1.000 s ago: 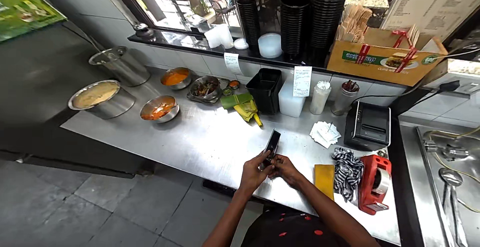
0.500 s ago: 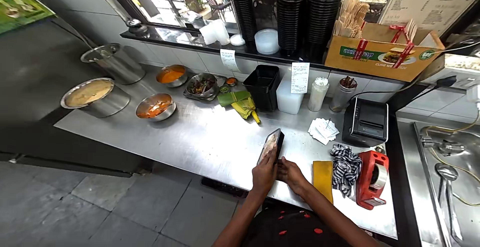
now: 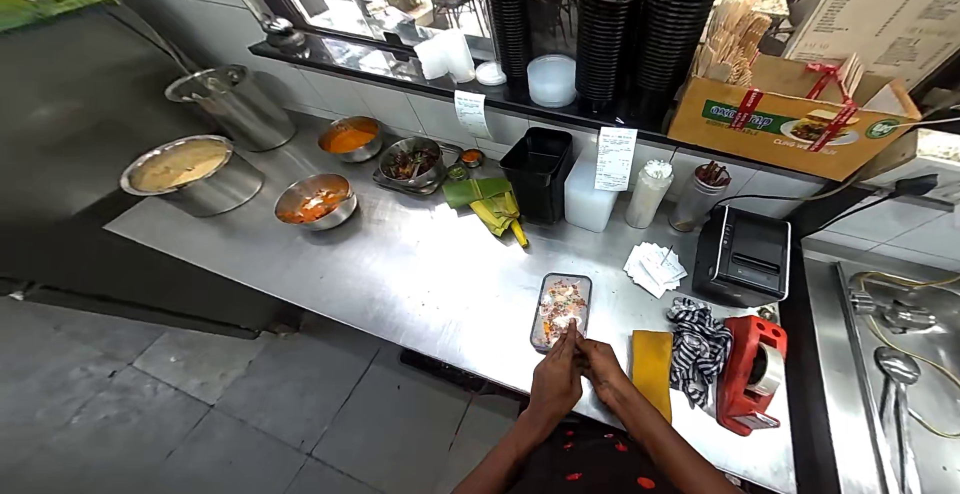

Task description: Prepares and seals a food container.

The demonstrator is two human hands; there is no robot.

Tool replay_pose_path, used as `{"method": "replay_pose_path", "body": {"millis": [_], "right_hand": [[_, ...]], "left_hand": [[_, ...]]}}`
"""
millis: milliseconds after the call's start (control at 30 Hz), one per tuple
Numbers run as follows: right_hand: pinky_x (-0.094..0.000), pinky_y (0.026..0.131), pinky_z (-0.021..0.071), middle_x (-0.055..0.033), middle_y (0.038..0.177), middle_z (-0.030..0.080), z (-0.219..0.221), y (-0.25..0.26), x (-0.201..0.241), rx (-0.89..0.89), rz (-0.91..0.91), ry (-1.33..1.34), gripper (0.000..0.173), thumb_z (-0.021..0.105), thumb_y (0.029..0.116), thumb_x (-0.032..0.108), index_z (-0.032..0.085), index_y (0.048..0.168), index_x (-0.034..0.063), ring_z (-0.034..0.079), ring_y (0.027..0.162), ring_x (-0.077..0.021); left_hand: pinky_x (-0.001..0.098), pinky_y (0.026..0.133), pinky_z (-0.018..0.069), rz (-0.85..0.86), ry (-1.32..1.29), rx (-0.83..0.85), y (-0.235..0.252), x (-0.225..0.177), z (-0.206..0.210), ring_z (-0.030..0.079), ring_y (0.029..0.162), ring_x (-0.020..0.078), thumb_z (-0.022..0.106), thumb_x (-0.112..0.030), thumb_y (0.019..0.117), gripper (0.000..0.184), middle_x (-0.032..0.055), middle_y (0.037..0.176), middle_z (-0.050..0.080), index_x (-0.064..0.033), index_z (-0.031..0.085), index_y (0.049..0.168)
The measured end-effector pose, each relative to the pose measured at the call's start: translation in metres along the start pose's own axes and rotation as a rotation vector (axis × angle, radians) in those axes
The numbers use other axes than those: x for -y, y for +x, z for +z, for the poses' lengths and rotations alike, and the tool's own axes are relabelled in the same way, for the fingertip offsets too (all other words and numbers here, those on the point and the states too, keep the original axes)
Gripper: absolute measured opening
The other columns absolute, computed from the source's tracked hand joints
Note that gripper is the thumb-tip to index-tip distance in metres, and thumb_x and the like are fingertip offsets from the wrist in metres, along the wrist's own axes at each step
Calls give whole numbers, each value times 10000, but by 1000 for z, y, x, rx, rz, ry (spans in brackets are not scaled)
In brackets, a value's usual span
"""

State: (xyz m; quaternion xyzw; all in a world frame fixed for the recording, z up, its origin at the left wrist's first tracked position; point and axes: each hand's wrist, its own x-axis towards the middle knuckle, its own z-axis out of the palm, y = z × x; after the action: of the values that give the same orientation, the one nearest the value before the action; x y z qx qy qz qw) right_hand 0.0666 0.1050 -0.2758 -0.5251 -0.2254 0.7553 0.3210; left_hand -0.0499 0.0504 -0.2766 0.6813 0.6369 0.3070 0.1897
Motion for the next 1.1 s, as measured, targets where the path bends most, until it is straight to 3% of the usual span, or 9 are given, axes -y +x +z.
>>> {"method": "replay_pose_path", "body": {"millis": [133, 200, 267, 533, 600, 700, 867, 967, 1100], "right_hand": [[-386, 702, 631, -201, 919, 742, -4, 0, -7, 58, -47, 32, 387, 547, 1075, 286, 617, 1144, -89, 742, 751, -263], [-394, 702, 637, -214, 912, 737, -7, 0, -10, 56, -71, 40, 375, 549, 1075, 272, 597, 1142, -94, 744, 752, -280], [-388, 699, 638, -215, 904, 732, -7, -2, -12, 53, -98, 37, 366, 546, 1077, 266, 591, 1134, -93, 743, 747, -279], [-434, 752, 645, -243, 997, 721, 1, -22, -4, 143, -231, 84, 343, 531, 1079, 218, 572, 1200, -101, 746, 815, -311], [-441, 770, 644, -243, 1010, 722, 3, -28, 0, 172, -237, 94, 346, 527, 1079, 223, 570, 1209, -95, 746, 831, -313], [-444, 787, 642, -242, 1011, 723, 3, -35, 3, 223, -224, 118, 366, 518, 1080, 245, 561, 1223, -89, 748, 843, -315], [-447, 798, 637, -249, 1020, 719, -7, -36, 0, 289, -235, 117, 369, 540, 1069, 249, 566, 1216, -89, 745, 848, -314], [-450, 797, 637, -253, 1012, 719, -10, -37, -2, 316, -228, 129, 380, 563, 1058, 262, 571, 1210, -86, 745, 843, -318], [-457, 795, 637, -256, 1011, 721, -12, -37, -2, 349, -231, 145, 397, 590, 1044, 285, 577, 1206, -78, 748, 844, -323]], "left_hand": [[433, 967, 586, -77, -233, -189, 16, 4, -27, 714, 1091, 180, 565, -75, 931, 532, 68, 1207, 736, -59, 543, 1463], [463, 1033, 537, -98, -204, -333, 31, 6, -47, 646, 1209, 217, 624, -140, 955, 409, 86, 1312, 678, -83, 647, 1359], [528, 1061, 490, -159, -170, -359, 46, 12, -63, 550, 1319, 287, 648, -256, 973, 438, 111, 1471, 553, -143, 632, 1396], [586, 995, 522, -303, -340, -260, 66, 12, -58, 526, 1343, 344, 606, -400, 1015, 588, 138, 1598, 395, -326, 425, 1570], [551, 1020, 532, -372, -471, -314, 67, 3, -59, 560, 1321, 301, 622, -397, 1013, 718, 115, 1612, 383, -318, 268, 1632], [551, 900, 577, -598, -772, -332, 72, -11, -74, 675, 1125, 328, 666, -444, 983, 950, 143, 1529, 493, -270, 16, 1654], [524, 929, 538, -854, -1154, -142, 82, -8, -113, 624, 1188, 315, 449, -744, 954, 816, 156, 1353, 619, -69, 552, 1402], [507, 874, 555, -875, -1203, -151, 86, -15, -129, 661, 1081, 301, 521, -649, 979, 662, 138, 1218, 674, -54, 636, 1246], [504, 828, 579, -893, -1242, -225, 90, -23, -139, 704, 1033, 305, 570, -334, 1049, 328, 134, 1226, 702, -73, 597, 1246]]}}
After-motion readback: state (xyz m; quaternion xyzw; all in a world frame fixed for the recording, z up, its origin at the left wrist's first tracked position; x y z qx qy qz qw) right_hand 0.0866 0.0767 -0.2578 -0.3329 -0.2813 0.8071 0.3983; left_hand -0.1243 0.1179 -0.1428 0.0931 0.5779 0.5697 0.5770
